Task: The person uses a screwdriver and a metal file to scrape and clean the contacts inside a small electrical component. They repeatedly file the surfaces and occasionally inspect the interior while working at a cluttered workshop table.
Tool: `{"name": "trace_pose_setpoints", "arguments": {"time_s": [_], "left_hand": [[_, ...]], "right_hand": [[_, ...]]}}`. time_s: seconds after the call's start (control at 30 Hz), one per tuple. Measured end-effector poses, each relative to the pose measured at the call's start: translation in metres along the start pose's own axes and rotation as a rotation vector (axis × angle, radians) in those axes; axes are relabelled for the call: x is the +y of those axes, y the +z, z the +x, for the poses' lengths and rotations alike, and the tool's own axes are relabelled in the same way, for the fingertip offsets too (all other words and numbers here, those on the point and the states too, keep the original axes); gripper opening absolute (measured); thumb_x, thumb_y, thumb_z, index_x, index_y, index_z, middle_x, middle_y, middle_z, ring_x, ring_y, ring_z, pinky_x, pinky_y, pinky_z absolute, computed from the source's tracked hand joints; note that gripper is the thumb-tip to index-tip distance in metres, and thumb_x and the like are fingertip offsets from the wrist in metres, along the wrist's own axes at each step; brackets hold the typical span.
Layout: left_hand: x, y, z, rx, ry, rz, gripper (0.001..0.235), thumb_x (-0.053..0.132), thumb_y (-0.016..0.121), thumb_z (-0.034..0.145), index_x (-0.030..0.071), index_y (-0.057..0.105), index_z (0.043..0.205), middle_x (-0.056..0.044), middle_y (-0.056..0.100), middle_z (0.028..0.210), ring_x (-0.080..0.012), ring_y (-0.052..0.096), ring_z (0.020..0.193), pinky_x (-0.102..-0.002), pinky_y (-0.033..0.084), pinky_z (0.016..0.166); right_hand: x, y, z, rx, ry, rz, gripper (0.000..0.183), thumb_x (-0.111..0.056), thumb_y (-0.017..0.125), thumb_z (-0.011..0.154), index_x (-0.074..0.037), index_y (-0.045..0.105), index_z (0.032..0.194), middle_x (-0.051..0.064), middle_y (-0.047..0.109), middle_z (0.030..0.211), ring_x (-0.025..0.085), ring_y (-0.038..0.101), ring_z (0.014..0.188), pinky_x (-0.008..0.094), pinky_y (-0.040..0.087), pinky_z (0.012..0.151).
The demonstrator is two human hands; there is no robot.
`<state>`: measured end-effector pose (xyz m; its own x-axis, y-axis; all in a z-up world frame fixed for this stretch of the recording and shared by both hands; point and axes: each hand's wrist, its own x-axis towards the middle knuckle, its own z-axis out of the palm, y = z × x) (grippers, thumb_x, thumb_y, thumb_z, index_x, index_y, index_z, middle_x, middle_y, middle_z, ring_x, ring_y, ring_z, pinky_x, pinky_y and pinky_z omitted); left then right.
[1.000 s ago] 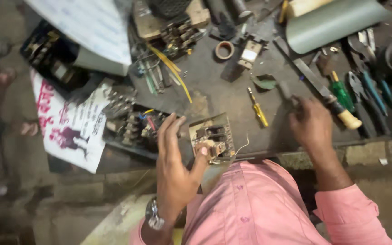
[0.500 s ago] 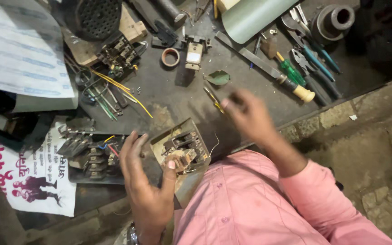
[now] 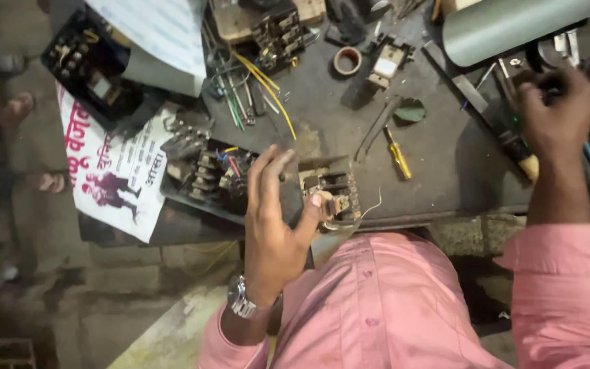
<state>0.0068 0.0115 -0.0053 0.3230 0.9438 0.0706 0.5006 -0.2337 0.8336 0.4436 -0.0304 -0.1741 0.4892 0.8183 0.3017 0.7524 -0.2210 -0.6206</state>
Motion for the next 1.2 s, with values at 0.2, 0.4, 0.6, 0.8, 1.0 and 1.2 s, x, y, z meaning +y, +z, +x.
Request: {"name": "trace_pose_setpoints", "arguments": {"time_s": [0.2,0.4,0.6,0.8,1.0,1.2], "left_hand": [[0.008,0.006,0.0,0.013,-0.025,0.0,0.056,0.017,0.071,0.094,0.002,0.051,0.144,-0.026,0.047,0.153,-0.0431,0.053,0.139,-0.046,0.045,0.116],[0.023,0.015,0.003,0.028,-0.029,0.065,0.059,0.018,0.074,0.088,0.004,0.054,0.142,-0.025,0.051,0.149,-0.043,0.058,0.134,-0.045,0.05,0.109],[0.039,0.029,0.004,0.058,-0.048,0.103,0.053,0.024,0.073,0.093,0.006,0.057,0.141,-0.023,0.055,0.147,-0.0416,0.06,0.132,-0.044,0.051,0.107],[0.045,0.048,0.007,0.107,-0.058,0.12,0.043,0.031,0.065,0.104,0.006,0.058,0.138,-0.022,0.06,0.142,-0.0392,0.063,0.128,-0.043,0.052,0.106],[0.052,0.06,0.007,0.168,-0.087,0.137,0.04,0.032,0.062,0.106,0.006,0.058,0.136,-0.019,0.063,0.133,-0.0373,0.066,0.121,-0.042,0.053,0.1],[0.051,0.066,0.006,0.213,-0.103,0.147,0.038,0.031,0.062,0.106,0.007,0.058,0.134,-0.018,0.064,0.131,-0.0367,0.066,0.12,-0.042,0.054,0.099]], "right_hand": [[-0.074,-0.031,-0.018,-0.069,0.285,0.466,0.015,-0.004,0.067,0.091,0.003,0.067,0.105,0.006,0.071,0.097,0.008,0.068,0.084,0.023,0.055,0.076],[-0.11,-0.041,-0.037,-0.248,-0.071,0.311,0.01,0.008,0.07,0.101,0.01,0.075,0.11,0.017,0.071,0.101,0.015,0.064,0.085,0.025,0.049,0.074],[-0.098,-0.021,-0.064,-0.576,0.219,0.789,0.017,0.001,0.061,0.095,0.003,0.07,0.11,0.006,0.075,0.102,0.01,0.071,0.082,0.022,0.058,0.073],[-0.102,-0.007,-0.077,-0.716,0.229,0.832,0.008,0.0,0.073,0.098,0.007,0.074,0.099,0.011,0.075,0.088,0.013,0.069,0.08,0.026,0.056,0.075],[-0.13,0.002,-0.073,-0.804,0.321,0.942,0.039,-0.006,0.077,0.088,-0.004,0.066,0.126,0.007,0.077,0.092,0.011,0.073,0.082,0.026,0.058,0.077],[-0.161,0.001,-0.061,-0.815,0.072,0.939,0.014,-0.005,0.077,0.091,0.002,0.076,0.103,0.008,0.074,0.1,0.016,0.068,0.096,0.029,0.053,0.088]]}}
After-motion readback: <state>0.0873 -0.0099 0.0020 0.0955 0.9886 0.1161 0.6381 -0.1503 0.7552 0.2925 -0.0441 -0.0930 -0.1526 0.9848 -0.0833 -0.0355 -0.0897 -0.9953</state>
